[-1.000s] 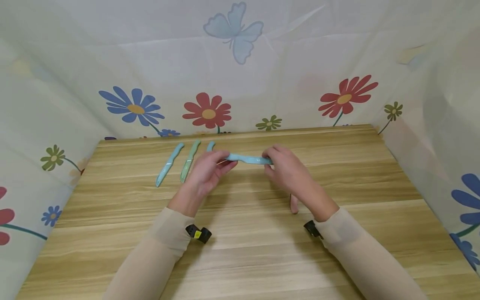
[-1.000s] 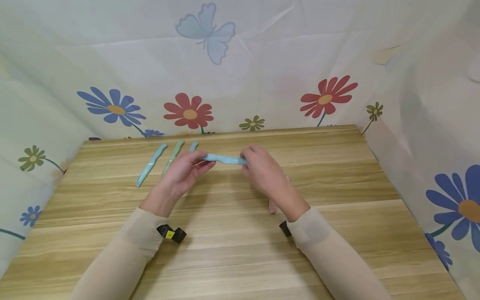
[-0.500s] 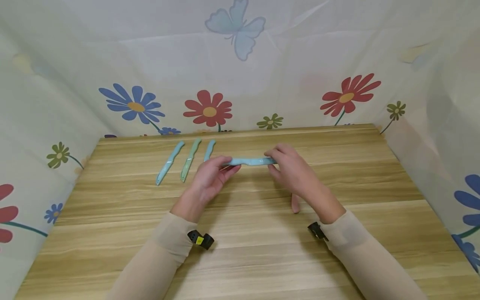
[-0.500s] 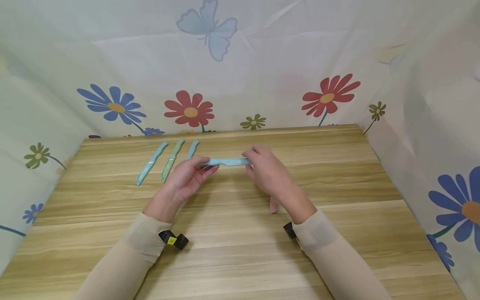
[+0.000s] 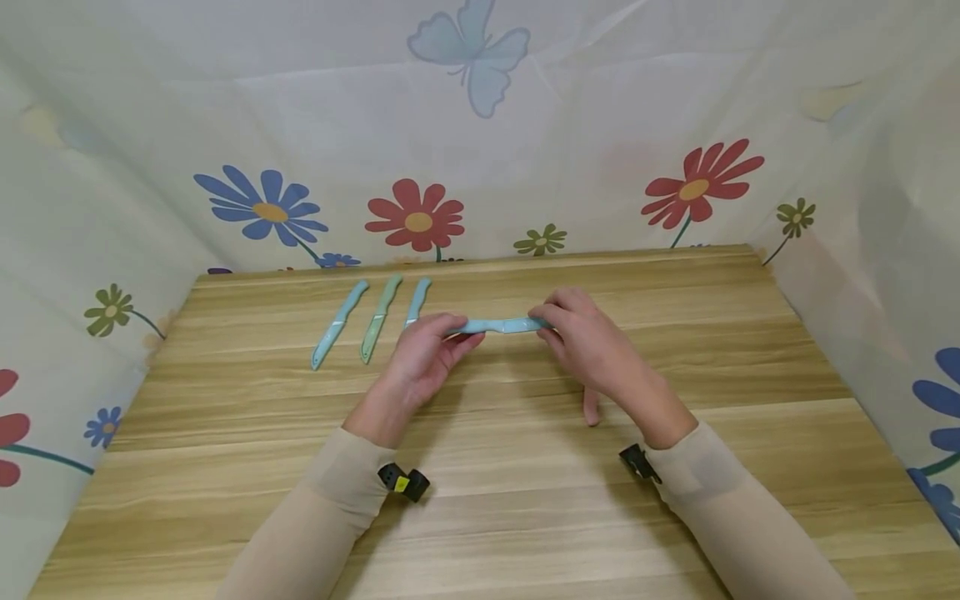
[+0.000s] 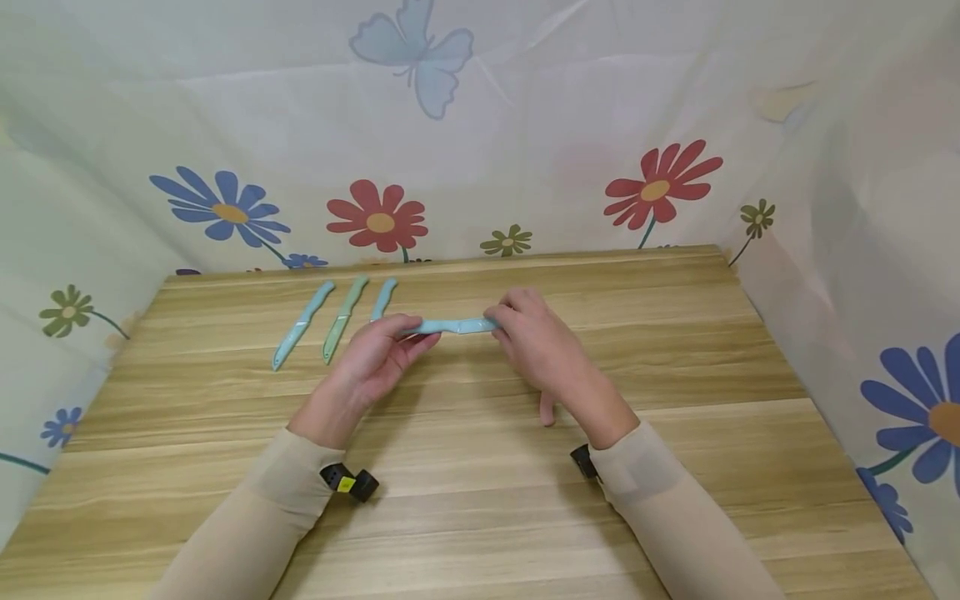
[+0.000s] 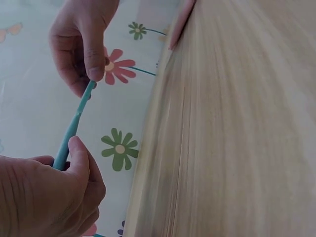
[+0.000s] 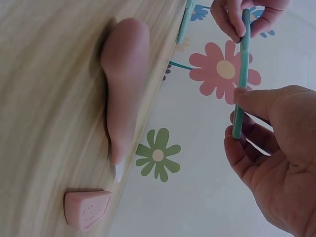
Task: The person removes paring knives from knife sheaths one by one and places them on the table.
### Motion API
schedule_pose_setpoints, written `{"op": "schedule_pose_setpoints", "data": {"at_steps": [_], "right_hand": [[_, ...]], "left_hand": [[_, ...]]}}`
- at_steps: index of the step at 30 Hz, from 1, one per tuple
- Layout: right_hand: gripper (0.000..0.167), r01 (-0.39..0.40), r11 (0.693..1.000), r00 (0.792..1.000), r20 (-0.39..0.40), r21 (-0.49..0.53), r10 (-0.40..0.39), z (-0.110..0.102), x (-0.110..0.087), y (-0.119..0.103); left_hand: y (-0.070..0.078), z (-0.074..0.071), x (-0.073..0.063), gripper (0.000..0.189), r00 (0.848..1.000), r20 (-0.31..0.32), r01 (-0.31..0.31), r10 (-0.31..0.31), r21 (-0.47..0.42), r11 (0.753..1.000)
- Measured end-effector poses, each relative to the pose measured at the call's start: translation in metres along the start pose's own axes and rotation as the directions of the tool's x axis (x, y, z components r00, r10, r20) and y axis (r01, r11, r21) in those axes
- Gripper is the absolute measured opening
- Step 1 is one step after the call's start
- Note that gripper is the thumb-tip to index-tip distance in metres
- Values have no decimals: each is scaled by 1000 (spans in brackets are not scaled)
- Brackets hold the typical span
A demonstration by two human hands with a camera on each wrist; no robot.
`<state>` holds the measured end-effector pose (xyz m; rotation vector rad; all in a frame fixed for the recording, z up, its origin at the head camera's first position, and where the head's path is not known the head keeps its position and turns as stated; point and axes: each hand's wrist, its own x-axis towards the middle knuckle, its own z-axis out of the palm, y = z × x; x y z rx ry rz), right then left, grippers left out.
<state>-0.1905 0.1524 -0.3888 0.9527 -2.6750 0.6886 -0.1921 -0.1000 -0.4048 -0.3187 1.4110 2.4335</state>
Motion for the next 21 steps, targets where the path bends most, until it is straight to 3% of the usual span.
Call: {"op": "schedule_pose_setpoints", "data": {"at_steps": [9, 11, 13, 15, 16, 18, 21], "right_hand": [[22, 15, 1000, 1000, -16, -3, -15, 0, 1, 0], [22, 13, 1000, 1000, -18, -7, -14, 0, 1, 0], [22, 11, 1000, 1000, -19, -11, -11, 0, 1, 0], [22, 8, 1000, 1000, -18, -14, -8, 0, 2, 0], [22, 6, 1000, 1000, -17, -16, -7, 0, 2, 0], [22, 8, 1000, 1000, -16, -16, -9, -1, 2, 0], [22, 14, 1000, 1000, -16, -15, -14, -1, 2, 0]], "left_hand": [[2, 1, -2, 20, 997, -28, -68, 72, 113, 991], [4, 2, -2, 26, 993, -35, -104, 113, 190, 976], [6, 2, -3, 33, 985, -28, -155, 173, 321, 934], [8, 2, -5, 42, 969, 10, -222, 249, 490, 843], [9, 1, -6, 47, 956, 38, -257, 290, 580, 773], [11, 2, -10, 55, 925, 106, -316, 364, 745, 587], [13, 5, -13, 64, 864, 245, -387, 440, 882, 269]]}}
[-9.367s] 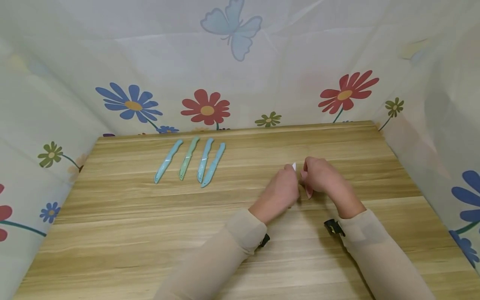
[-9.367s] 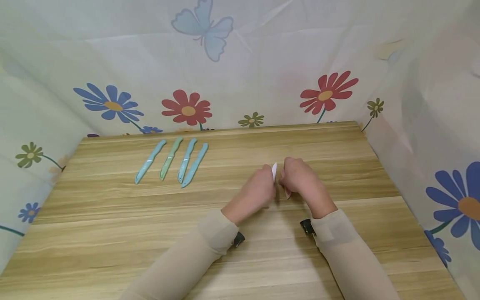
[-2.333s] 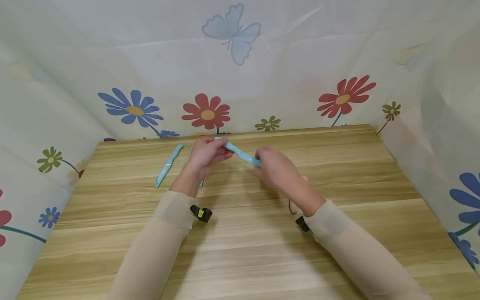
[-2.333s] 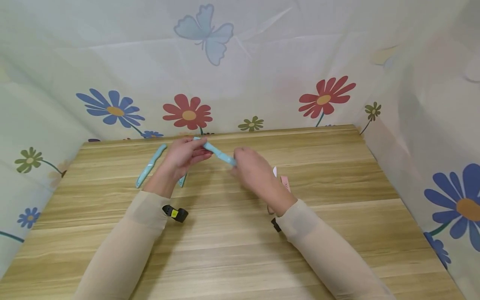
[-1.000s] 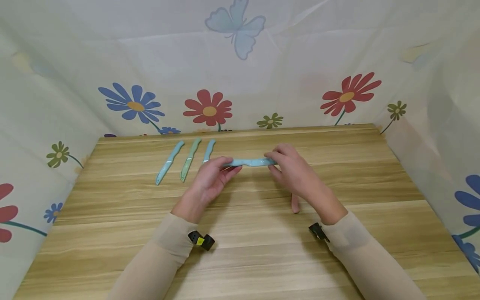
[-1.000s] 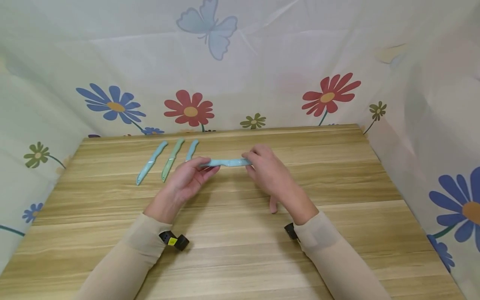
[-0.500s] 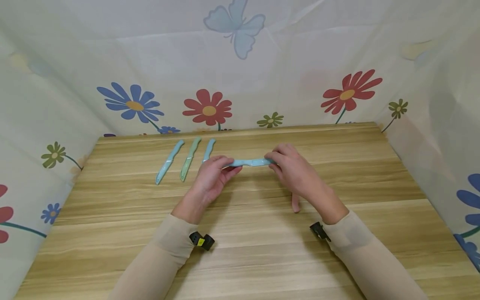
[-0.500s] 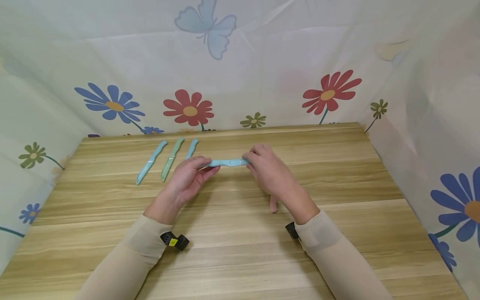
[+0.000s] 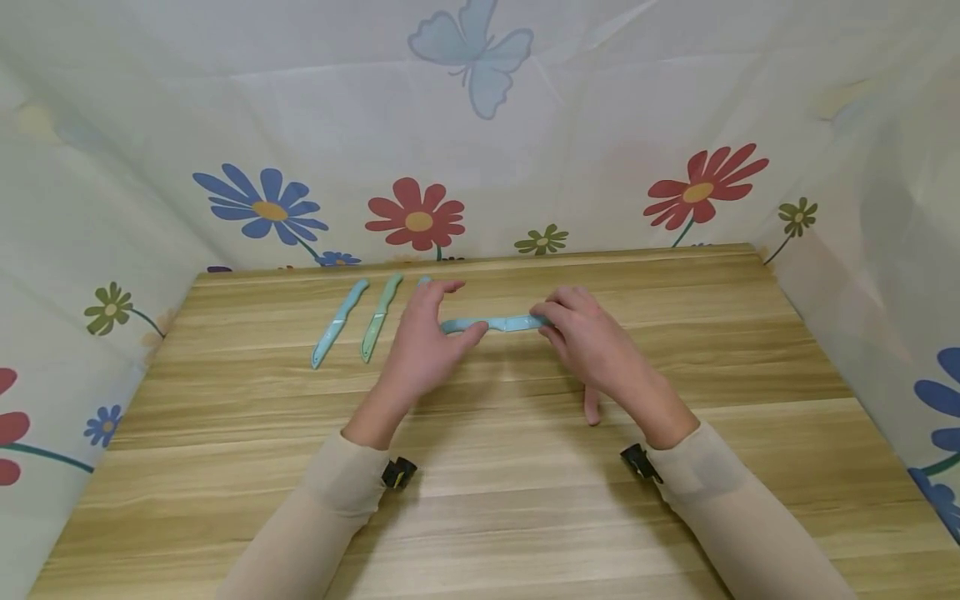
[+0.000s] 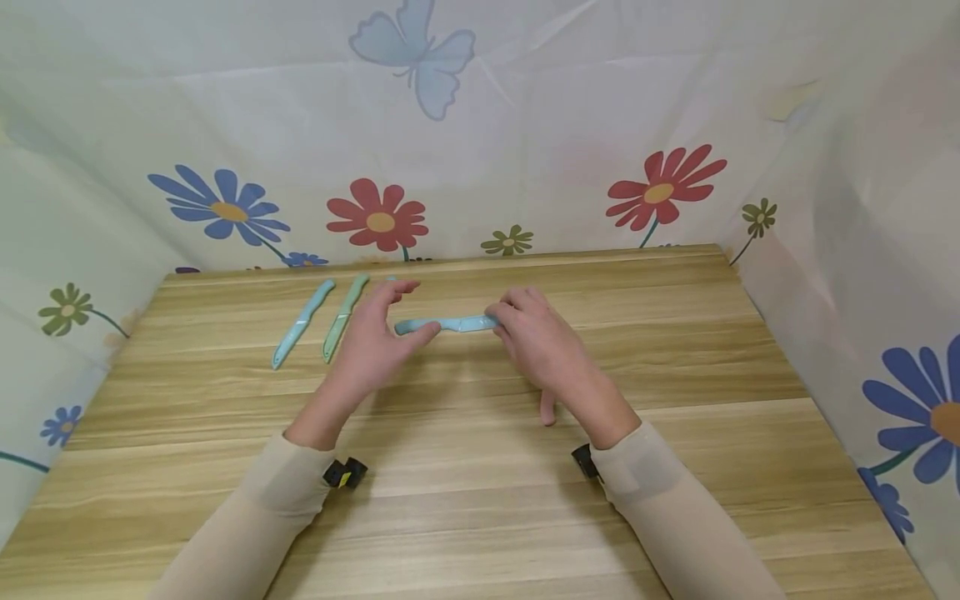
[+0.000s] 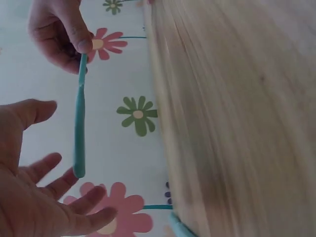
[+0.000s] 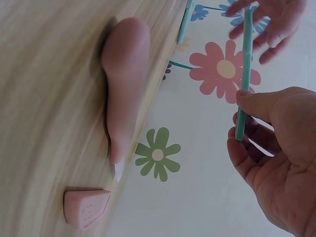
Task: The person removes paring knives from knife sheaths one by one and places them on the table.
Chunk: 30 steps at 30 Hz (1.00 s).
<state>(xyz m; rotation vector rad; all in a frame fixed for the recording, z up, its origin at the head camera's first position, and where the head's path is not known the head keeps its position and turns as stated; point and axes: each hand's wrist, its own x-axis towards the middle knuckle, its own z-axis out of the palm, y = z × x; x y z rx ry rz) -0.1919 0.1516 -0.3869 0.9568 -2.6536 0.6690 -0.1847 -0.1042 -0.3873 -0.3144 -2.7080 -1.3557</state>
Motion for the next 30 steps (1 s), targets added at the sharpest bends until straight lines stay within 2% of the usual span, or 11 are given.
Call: {"op": "schedule_pose_setpoints", "data": {"at_steps": [1, 3, 7, 9, 11, 14, 18, 21, 27, 30], "right_hand": [[22, 2, 1000, 1000, 0, -1, -2, 0, 0, 0], [22, 6, 1000, 1000, 0, -4, -6, 0, 0, 0], [23, 13, 1000, 1000, 3, -16, -13, -1, -1, -1], [23, 19, 1000, 1000, 7, -21, -19, -1, -1, -2], [23, 24, 999, 1000, 10, -26, -24, -1, -1, -2], [23, 26, 999, 1000, 11, -28, -26, -1, -2, -3], [22, 24, 999, 1000, 9, -28, -24, -1, -2, -5], [22, 21, 999, 1000, 10, -29, -20, -1, -3, -5], [21, 23, 999, 1000, 5, -27, -23, 1, -3, -5], [20, 28, 999, 1000, 2, -25, -28, 2, -3, -4]], "left_hand": [[2, 0, 0, 66, 999, 1, -51, 51, 97, 994], [4, 1, -1, 66, 989, 20, -144, 144, 261, 954], [6, 5, -3, 57, 960, 90, -275, 265, 488, 829], [6, 8, -4, 51, 946, 111, -314, 305, 547, 776], [5, 10, -5, 45, 933, 113, -341, 343, 581, 739], [6, 13, -7, 35, 918, 103, -362, 383, 617, 699], [7, 16, -7, 27, 908, 111, -370, 404, 663, 650], [7, 17, -7, 25, 906, 118, -374, 407, 677, 635], [7, 19, -8, 24, 901, 102, -382, 422, 649, 658], [6, 20, -7, 23, 896, 96, -387, 433, 644, 660]]}}
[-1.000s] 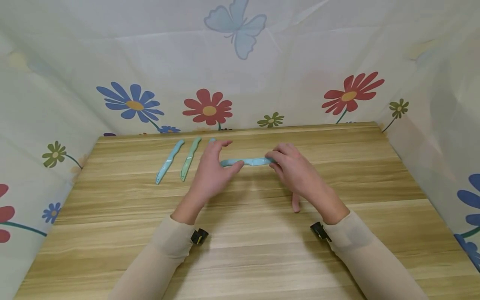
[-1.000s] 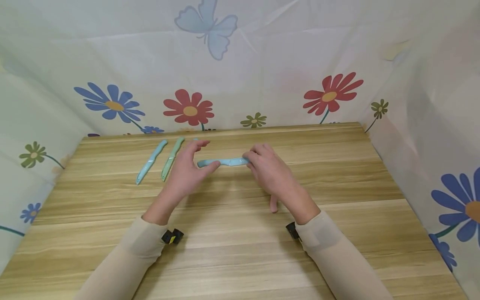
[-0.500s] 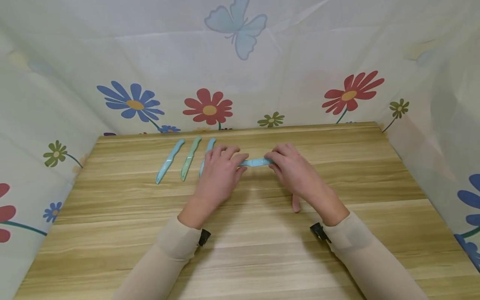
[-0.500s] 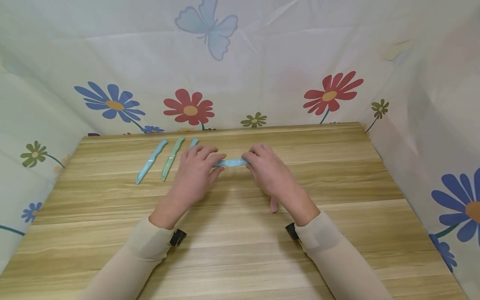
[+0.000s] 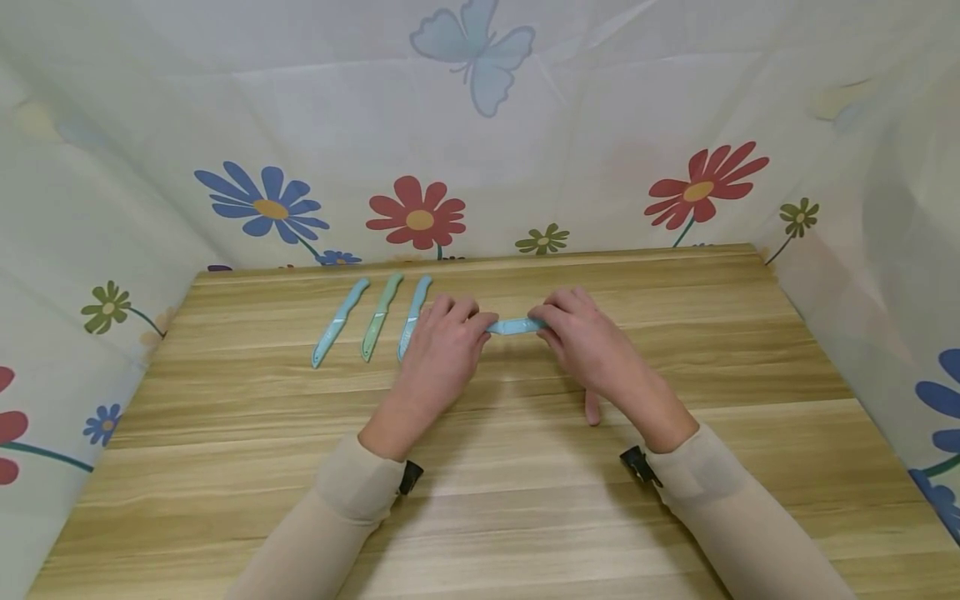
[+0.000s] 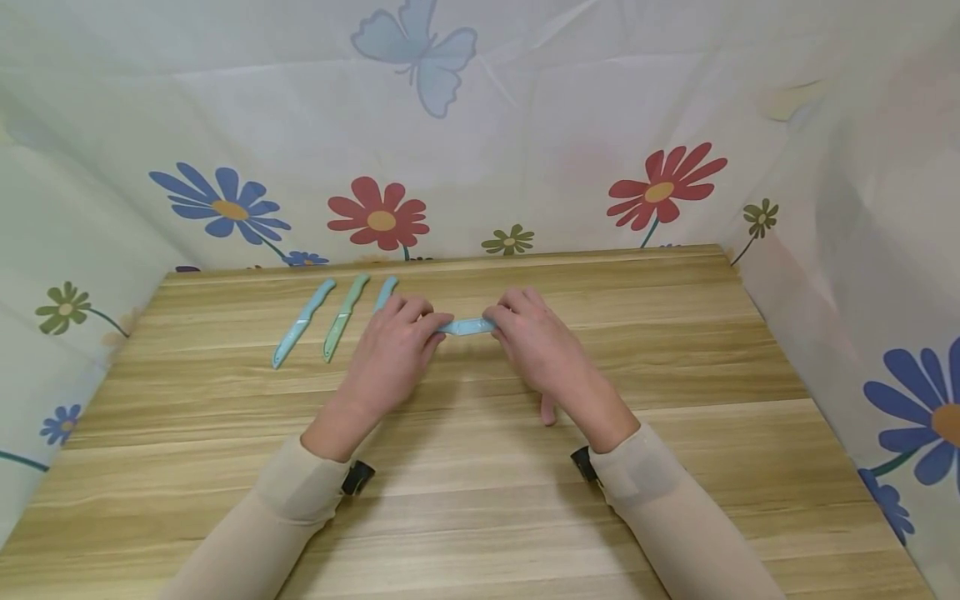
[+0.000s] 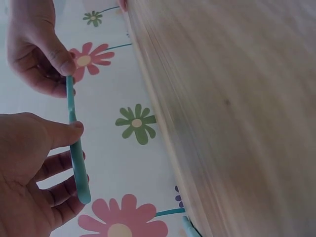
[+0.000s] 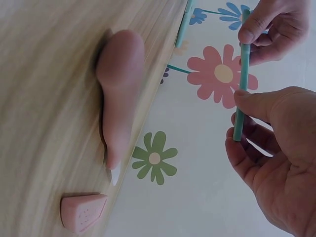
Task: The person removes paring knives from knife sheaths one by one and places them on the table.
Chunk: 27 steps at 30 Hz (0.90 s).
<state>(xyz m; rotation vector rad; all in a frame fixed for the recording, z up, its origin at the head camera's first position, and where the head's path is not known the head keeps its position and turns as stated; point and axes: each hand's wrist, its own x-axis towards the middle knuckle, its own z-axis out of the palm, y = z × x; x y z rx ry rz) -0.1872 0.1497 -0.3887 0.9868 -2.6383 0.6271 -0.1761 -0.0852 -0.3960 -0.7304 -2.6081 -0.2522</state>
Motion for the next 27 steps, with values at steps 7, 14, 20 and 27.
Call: {"op": "schedule_pose_setpoints", "data": {"at_steps": [7, 14, 20, 27], "right_hand": [[23, 5, 1000, 1000, 0, -3, -5, 0, -1, -1], [46, 15, 997, 1000, 26, -72, -14, 0, 1, -6], [49, 70, 988, 997, 47, -140, -64, 3, 1, -12], [34, 99, 986, 995, 19, -136, -98, 5, 2, -16]], "left_hand": [[0, 0, 0, 21, 1000, 1, -1, 1, 3, 1000], [3, -2, 2, 21, 1000, 6, -15, 15, 32, 999], [7, -6, 0, 19, 999, 14, -39, 38, 67, 997], [12, -8, -1, 19, 999, 27, -49, 48, 61, 997]]}}
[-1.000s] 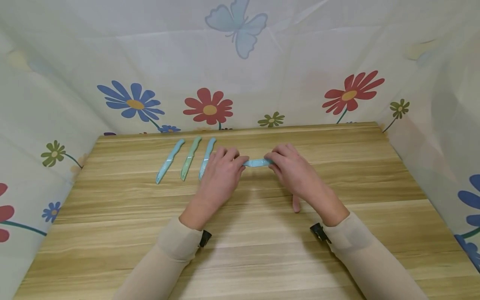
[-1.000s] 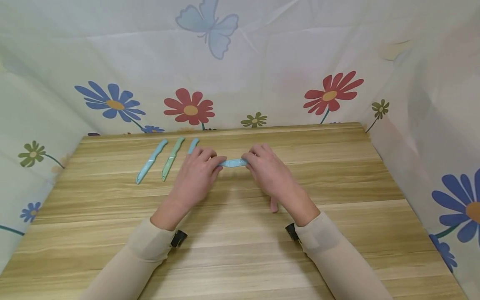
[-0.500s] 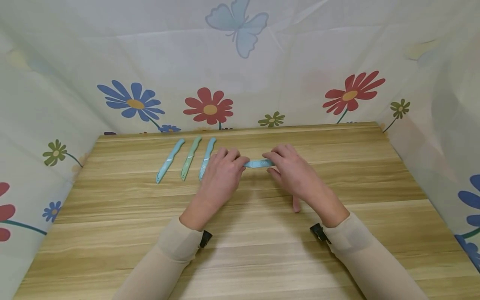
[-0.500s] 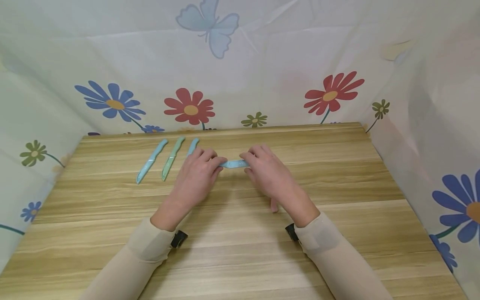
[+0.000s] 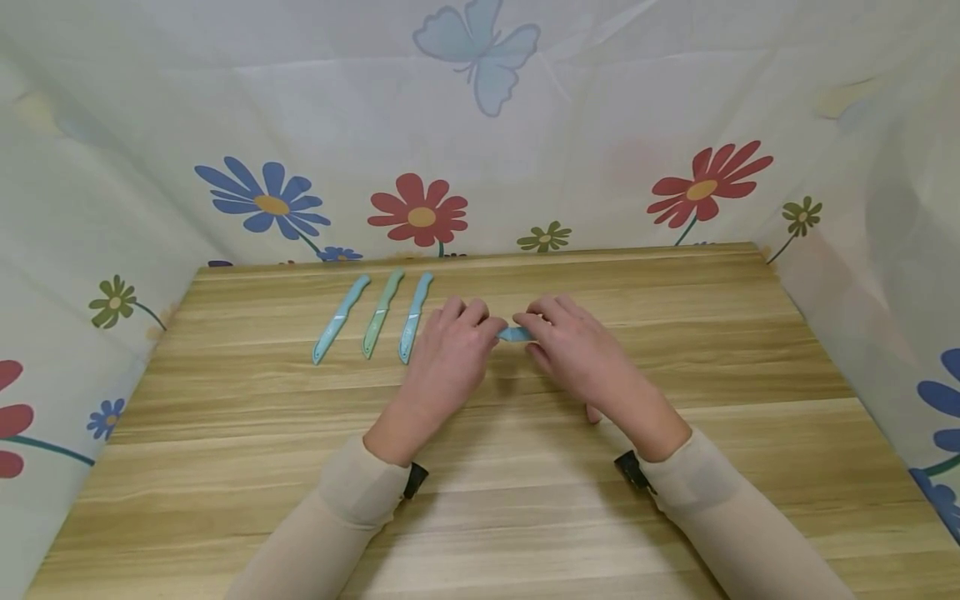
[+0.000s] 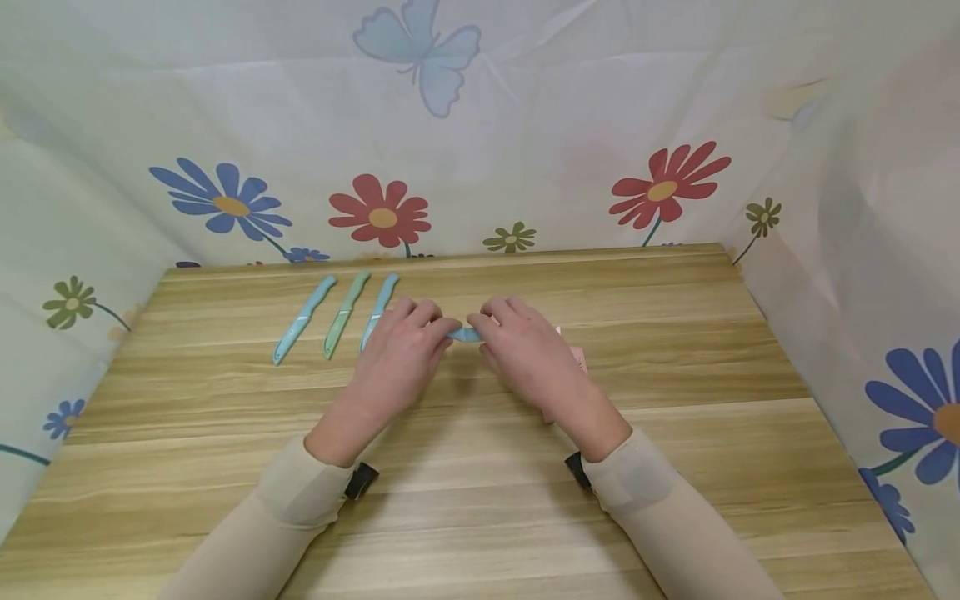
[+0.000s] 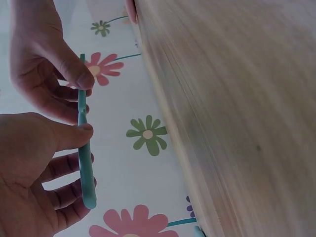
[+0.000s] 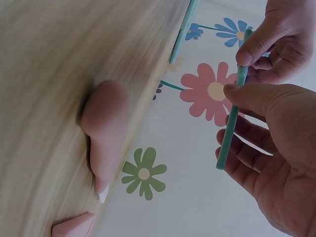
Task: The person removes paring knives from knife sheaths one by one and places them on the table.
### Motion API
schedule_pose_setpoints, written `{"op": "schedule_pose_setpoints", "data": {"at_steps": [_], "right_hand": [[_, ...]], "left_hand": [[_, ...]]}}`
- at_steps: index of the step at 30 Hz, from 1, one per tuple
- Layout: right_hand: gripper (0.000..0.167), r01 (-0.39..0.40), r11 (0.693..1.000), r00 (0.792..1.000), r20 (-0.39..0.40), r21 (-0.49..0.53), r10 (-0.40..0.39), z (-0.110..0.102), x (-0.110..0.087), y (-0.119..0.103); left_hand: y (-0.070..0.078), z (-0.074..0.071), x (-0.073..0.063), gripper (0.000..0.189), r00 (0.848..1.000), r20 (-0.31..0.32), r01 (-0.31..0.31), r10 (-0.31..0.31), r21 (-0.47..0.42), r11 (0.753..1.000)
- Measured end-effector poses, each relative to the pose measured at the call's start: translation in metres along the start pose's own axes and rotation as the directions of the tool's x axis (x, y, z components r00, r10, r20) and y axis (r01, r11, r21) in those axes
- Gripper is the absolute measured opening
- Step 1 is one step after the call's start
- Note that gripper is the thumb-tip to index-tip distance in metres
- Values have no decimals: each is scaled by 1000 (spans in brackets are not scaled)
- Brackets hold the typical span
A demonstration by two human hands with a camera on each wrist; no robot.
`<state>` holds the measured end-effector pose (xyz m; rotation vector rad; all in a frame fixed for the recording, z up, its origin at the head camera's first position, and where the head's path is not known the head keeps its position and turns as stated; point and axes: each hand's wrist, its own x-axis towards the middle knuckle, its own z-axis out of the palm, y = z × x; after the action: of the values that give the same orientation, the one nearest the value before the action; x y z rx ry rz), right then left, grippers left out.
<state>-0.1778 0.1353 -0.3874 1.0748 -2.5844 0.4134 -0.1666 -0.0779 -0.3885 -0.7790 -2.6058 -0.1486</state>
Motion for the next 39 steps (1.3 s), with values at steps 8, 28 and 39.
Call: {"op": "schedule_pose_setpoints", "data": {"at_steps": [8, 28, 39], "right_hand": [[22, 8, 999, 1000, 3, -33, -7, 2, 1, -2], [23, -17, 999, 999, 43, -30, 18, 0, 1, 0], [23, -22, 999, 999, 40, -33, 23, -1, 1, 1]], "left_hand": [[0, 1, -1, 19, 1000, -4, 7, -7, -7, 1000], [1, 0, -1, 19, 999, 18, 30, -30, -5, 1000], [1, -1, -1, 19, 1000, 6, 30, -30, -10, 1000]]}}
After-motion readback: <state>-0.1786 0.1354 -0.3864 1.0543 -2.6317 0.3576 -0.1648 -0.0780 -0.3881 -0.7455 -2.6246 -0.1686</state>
